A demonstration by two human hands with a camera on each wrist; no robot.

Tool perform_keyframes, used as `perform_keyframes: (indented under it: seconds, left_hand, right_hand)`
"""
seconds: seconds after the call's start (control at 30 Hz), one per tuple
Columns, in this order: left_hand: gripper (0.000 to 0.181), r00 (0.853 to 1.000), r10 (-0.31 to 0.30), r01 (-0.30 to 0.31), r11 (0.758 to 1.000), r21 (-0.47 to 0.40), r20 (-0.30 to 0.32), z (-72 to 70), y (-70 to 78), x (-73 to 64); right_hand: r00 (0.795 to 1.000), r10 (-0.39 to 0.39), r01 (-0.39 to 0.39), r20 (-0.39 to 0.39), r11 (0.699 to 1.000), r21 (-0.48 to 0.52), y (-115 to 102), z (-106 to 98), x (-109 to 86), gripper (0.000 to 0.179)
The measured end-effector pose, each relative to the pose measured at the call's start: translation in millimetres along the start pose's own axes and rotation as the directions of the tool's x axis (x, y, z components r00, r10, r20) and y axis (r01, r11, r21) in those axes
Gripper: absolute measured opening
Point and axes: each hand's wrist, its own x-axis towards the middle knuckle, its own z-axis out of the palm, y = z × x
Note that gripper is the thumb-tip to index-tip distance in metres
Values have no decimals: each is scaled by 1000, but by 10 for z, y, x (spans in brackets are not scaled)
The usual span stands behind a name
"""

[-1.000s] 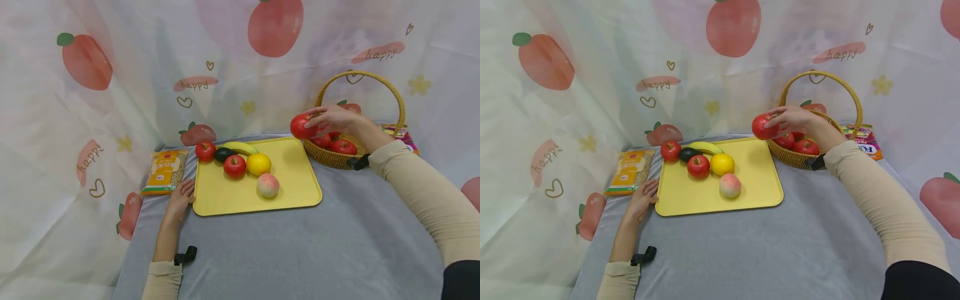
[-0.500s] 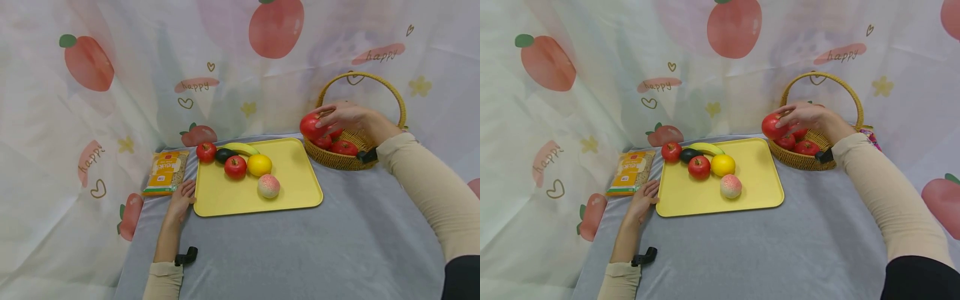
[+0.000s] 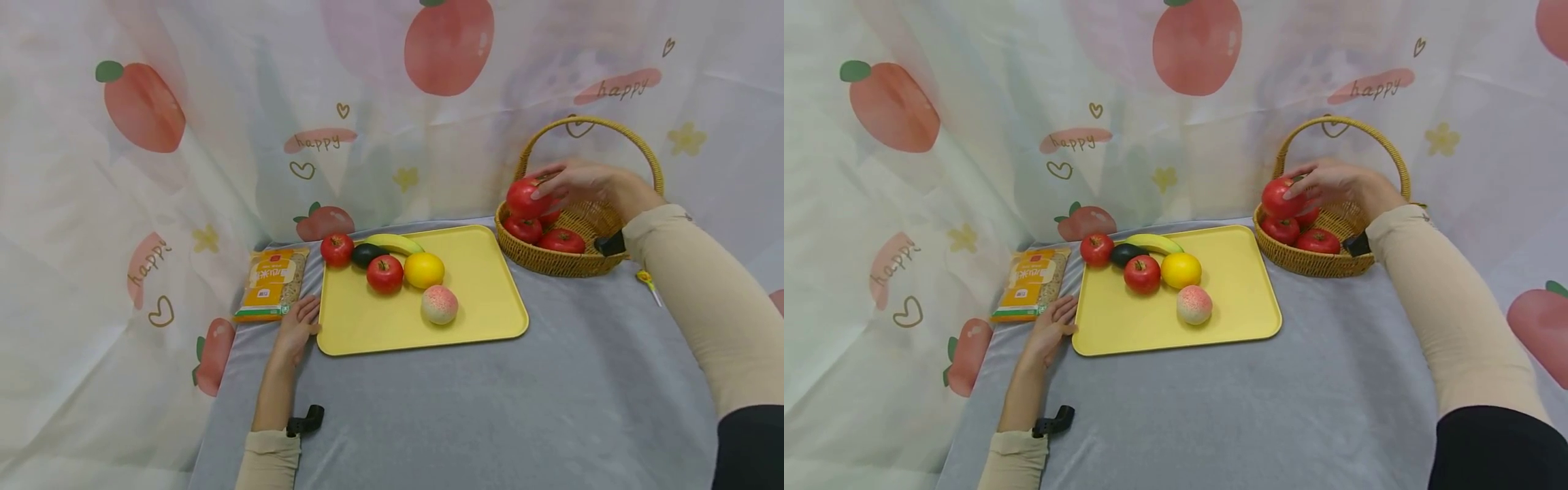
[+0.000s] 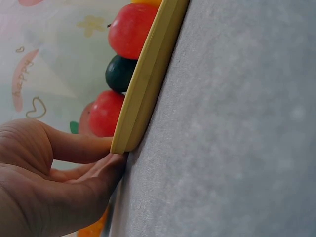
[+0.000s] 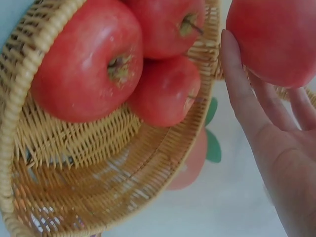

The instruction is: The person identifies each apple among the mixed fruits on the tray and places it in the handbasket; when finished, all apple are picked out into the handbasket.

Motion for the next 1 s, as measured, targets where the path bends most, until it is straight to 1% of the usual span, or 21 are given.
perform_keyframes:
  seconds: [0.1, 0.27, 0.4, 0.6, 0.73, 0.87, 1.0]
  left_hand:
    - [77, 1000, -5, 5, 1000, 6, -3, -4, -13, 3]
    - [77, 1000, -4, 4, 1000, -1, -7, -7, -12, -16]
    - [78, 1000, -3, 3, 1000, -8, -12, -14, -14, -26]
    - [77, 1000, 6, -6, 1000, -7, -13, -7, -3, -33]
    - [77, 1000, 20, -20, 1000, -15, -1, -2, -8, -27]
    - [77, 1000, 26, -26, 999, -21, 9, 3, -12, -19]
    - [77, 999, 31, -31, 999, -17, 11, 8, -10, -18]
  right_hand:
    - [1000, 7, -8, -12, 1000, -27, 38, -34, 5, 71]
    - [997, 63, -64, -47, 998, -26, 117, -84, 16, 77]
    - [995, 91, -93, -47, 994, -50, 163, -141, -2, 83]
    - [991, 115, -119, -66, 992, -44, 180, -196, -34, 82]
    - [988, 133, -136, -79, 990, -39, 190, -202, -32, 84]
    - [985, 145, -151, -93, 986, -68, 192, -203, -36, 87]
    - [983, 150, -162, -102, 979, -120, 181, -208, -60, 89]
